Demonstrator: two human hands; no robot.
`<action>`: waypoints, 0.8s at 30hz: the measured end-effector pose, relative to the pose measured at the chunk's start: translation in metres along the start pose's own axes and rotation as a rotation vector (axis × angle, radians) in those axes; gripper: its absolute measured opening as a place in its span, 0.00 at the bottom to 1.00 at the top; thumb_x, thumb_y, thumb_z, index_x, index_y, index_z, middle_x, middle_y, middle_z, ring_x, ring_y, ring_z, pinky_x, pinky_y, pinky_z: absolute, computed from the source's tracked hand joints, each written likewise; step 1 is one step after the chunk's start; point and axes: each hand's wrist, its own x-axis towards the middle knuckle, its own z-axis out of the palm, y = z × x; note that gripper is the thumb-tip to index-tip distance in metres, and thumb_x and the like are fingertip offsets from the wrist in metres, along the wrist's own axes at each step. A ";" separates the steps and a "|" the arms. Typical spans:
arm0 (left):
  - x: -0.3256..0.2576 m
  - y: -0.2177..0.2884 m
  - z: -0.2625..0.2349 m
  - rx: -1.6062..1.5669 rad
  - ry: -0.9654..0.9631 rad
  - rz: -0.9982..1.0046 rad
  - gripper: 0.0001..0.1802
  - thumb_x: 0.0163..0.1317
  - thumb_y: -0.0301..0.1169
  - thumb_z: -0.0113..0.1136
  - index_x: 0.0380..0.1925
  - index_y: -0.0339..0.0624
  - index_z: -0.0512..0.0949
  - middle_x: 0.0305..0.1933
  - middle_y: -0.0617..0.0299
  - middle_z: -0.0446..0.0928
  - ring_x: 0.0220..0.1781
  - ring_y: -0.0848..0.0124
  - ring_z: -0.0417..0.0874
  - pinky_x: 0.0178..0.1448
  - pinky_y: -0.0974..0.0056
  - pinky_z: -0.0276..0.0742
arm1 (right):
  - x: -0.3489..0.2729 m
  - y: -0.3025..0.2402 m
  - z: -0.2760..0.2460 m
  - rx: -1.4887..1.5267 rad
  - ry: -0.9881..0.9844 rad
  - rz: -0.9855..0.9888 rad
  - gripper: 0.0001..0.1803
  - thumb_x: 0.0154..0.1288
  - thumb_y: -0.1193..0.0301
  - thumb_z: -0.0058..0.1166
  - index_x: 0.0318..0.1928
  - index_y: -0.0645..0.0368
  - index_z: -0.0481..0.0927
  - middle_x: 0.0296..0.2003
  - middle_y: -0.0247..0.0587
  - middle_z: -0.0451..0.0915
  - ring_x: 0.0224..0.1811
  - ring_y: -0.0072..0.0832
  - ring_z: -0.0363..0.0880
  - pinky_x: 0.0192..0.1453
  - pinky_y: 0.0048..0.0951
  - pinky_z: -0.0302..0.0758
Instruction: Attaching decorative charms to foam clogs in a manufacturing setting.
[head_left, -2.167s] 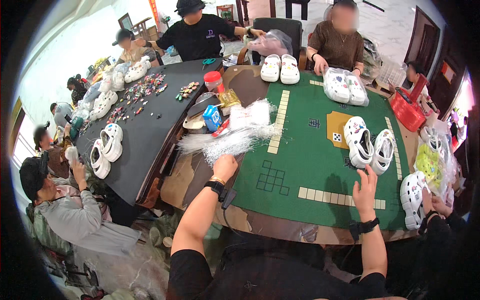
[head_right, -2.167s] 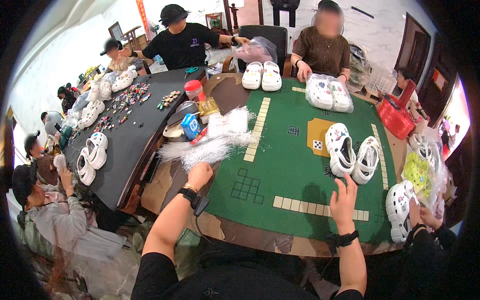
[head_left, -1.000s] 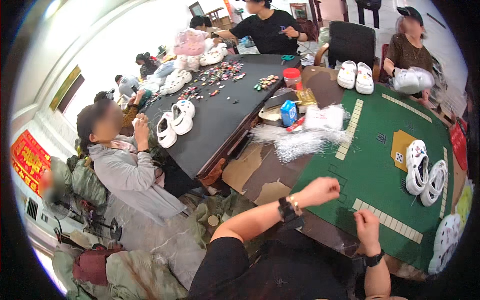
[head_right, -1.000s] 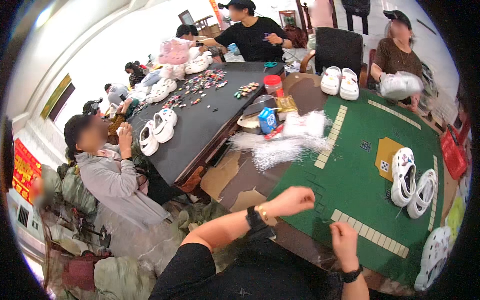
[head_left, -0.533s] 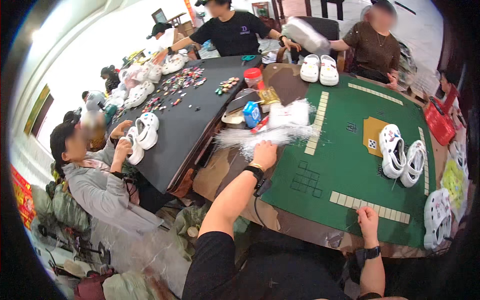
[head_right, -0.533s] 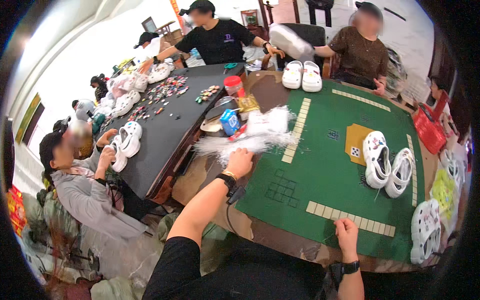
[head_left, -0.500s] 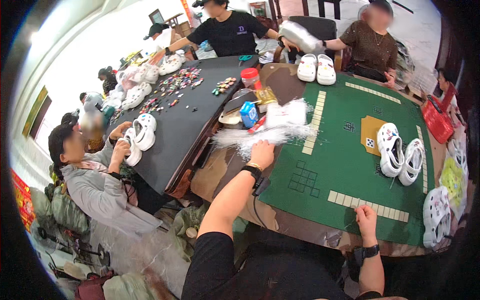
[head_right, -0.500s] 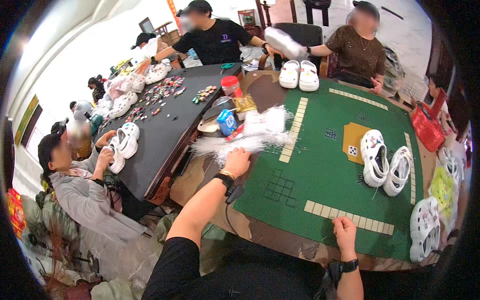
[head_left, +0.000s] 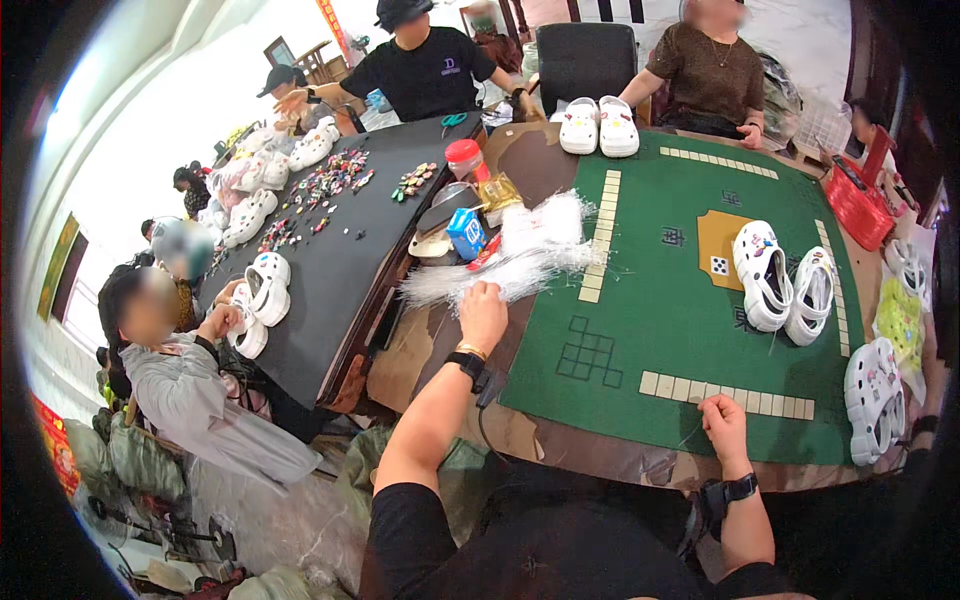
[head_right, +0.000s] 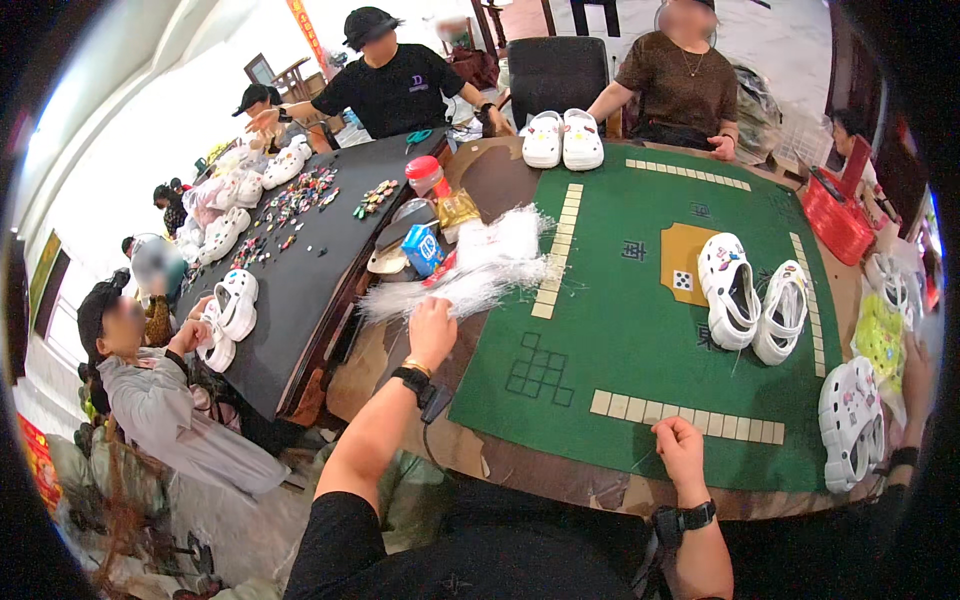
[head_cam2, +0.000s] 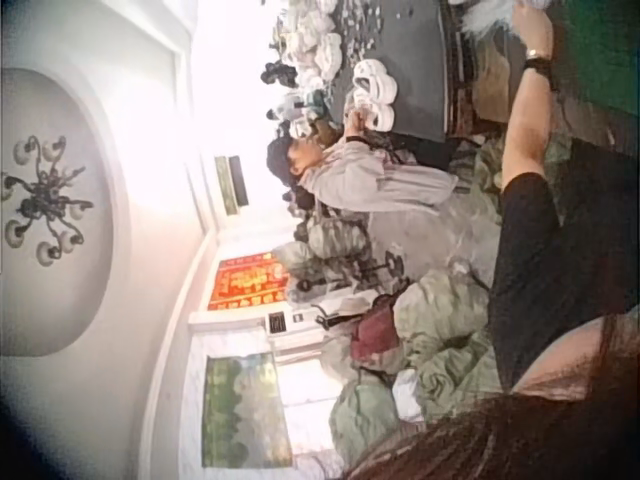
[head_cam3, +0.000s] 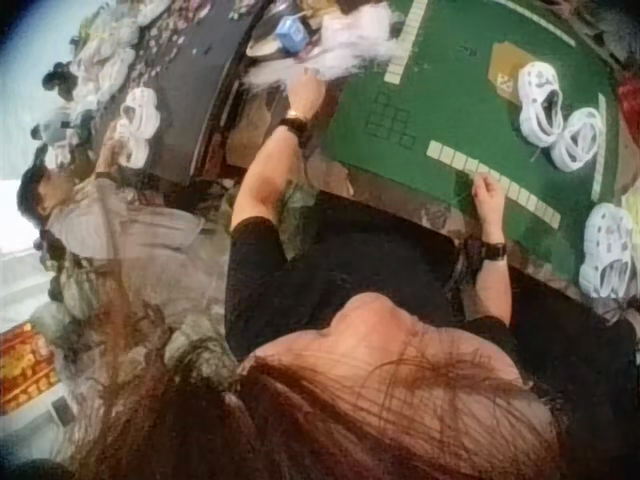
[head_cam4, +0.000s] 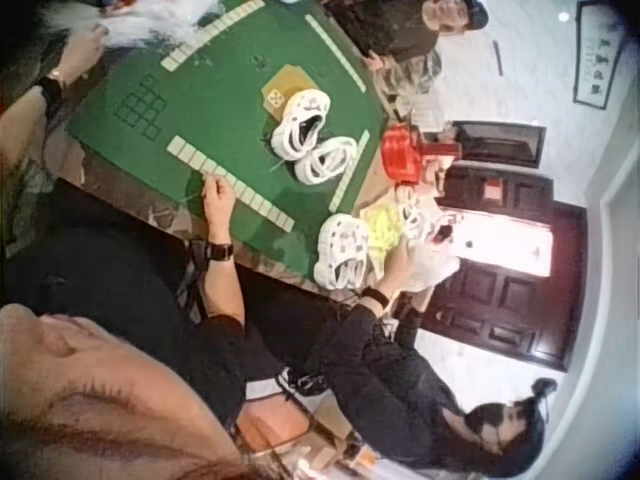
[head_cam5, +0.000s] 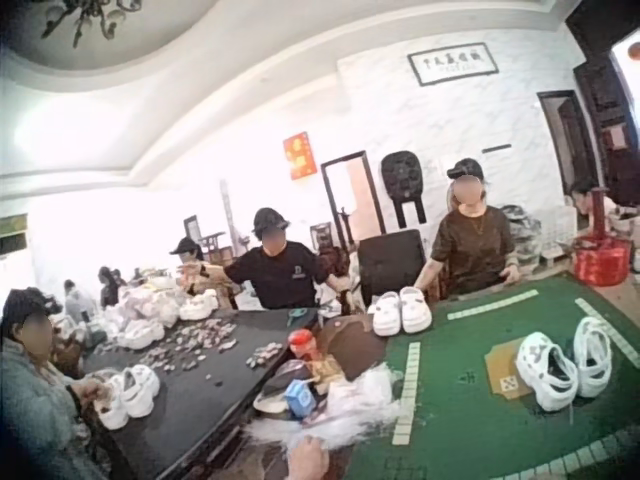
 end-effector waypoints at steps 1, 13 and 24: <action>0.008 0.001 -0.001 0.007 0.076 -0.047 0.15 0.53 0.33 0.64 0.41 0.42 0.77 0.45 0.54 0.76 0.52 0.53 0.76 0.54 0.48 0.73 | -0.001 0.001 0.000 -0.005 0.006 0.002 0.08 0.69 0.71 0.52 0.33 0.61 0.79 0.18 0.25 0.73 0.19 0.12 0.66 0.23 0.17 0.61; 0.072 -0.015 0.002 0.239 0.019 -0.040 0.07 0.57 0.30 0.54 0.27 0.47 0.82 0.37 0.59 0.82 0.45 0.59 0.81 0.49 0.50 0.71 | -0.005 0.000 0.004 -0.056 0.049 -0.012 0.08 0.69 0.71 0.52 0.34 0.61 0.80 0.18 0.27 0.74 0.16 0.12 0.66 0.19 0.18 0.60; 0.052 -0.005 -0.017 -0.031 0.087 0.304 0.06 0.54 0.29 0.58 0.32 0.43 0.78 0.36 0.54 0.78 0.41 0.54 0.81 0.42 0.51 0.78 | -0.008 -0.002 0.007 -0.051 0.053 -0.041 0.09 0.68 0.71 0.52 0.34 0.62 0.81 0.18 0.27 0.74 0.16 0.12 0.66 0.19 0.18 0.61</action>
